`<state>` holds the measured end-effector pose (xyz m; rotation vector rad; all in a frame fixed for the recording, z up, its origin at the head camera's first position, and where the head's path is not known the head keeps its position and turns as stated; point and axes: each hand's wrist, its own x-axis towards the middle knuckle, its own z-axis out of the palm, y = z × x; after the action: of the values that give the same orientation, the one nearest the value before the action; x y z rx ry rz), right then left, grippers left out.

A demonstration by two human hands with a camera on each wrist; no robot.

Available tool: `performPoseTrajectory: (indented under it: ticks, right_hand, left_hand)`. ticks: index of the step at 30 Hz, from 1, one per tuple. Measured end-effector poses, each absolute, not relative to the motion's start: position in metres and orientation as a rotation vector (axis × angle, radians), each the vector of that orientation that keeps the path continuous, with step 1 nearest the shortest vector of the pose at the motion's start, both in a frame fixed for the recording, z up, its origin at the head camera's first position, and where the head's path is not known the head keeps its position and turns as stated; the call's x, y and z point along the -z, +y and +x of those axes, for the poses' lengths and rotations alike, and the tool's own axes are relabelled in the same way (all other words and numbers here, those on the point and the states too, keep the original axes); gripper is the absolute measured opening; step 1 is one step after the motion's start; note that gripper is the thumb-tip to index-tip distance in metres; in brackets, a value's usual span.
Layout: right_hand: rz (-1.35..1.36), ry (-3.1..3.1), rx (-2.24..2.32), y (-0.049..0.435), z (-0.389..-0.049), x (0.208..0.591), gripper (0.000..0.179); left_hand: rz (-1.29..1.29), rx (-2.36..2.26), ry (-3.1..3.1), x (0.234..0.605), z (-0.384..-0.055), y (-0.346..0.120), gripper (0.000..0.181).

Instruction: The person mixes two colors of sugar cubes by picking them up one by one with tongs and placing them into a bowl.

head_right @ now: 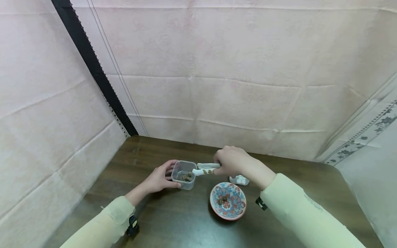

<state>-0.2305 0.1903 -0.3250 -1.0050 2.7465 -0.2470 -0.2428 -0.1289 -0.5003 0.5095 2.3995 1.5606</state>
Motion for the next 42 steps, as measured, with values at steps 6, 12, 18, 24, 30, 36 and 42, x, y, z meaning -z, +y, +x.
performPoseTrajectory:
  ticks: [6, 12, 18, 24, 30, 36, 42]
  right_hand:
    - [-0.993, 2.731, 0.211, 0.169, -0.244, 0.325, 0.037]
    - [-0.98, 2.76, 0.086, 0.146, -0.257, 0.33, 0.043]
    - [-0.931, 2.742, -0.004, 0.13, -0.264, 0.338, 0.035]
    - [-0.908, 2.753, -0.084, 0.118, -0.266, 0.343, 0.033]
    - [-0.874, 2.751, -0.15, 0.109, -0.267, 0.35, 0.032]
    - [-0.843, 2.753, -0.207, 0.099, -0.267, 0.358, 0.028]
    - [-0.848, 2.754, -0.249, 0.091, -0.267, 0.361, 0.029]
  left_hand:
    - [0.52, -1.561, 2.394, 0.499, -0.242, -0.128, 0.087]
    - [0.509, -1.579, 2.387, 0.498, -0.241, -0.13, 0.088]
    - [0.5, -1.581, 2.377, 0.498, -0.243, -0.128, 0.089]
    - [0.495, -1.581, 2.378, 0.498, -0.242, -0.129, 0.088]
    - [0.51, -1.575, 2.383, 0.499, -0.242, -0.13, 0.088]
    - [0.528, -1.586, 2.374, 0.498, -0.242, -0.131, 0.088]
    - [0.536, -1.585, 2.372, 0.498, -0.243, -0.131, 0.087]
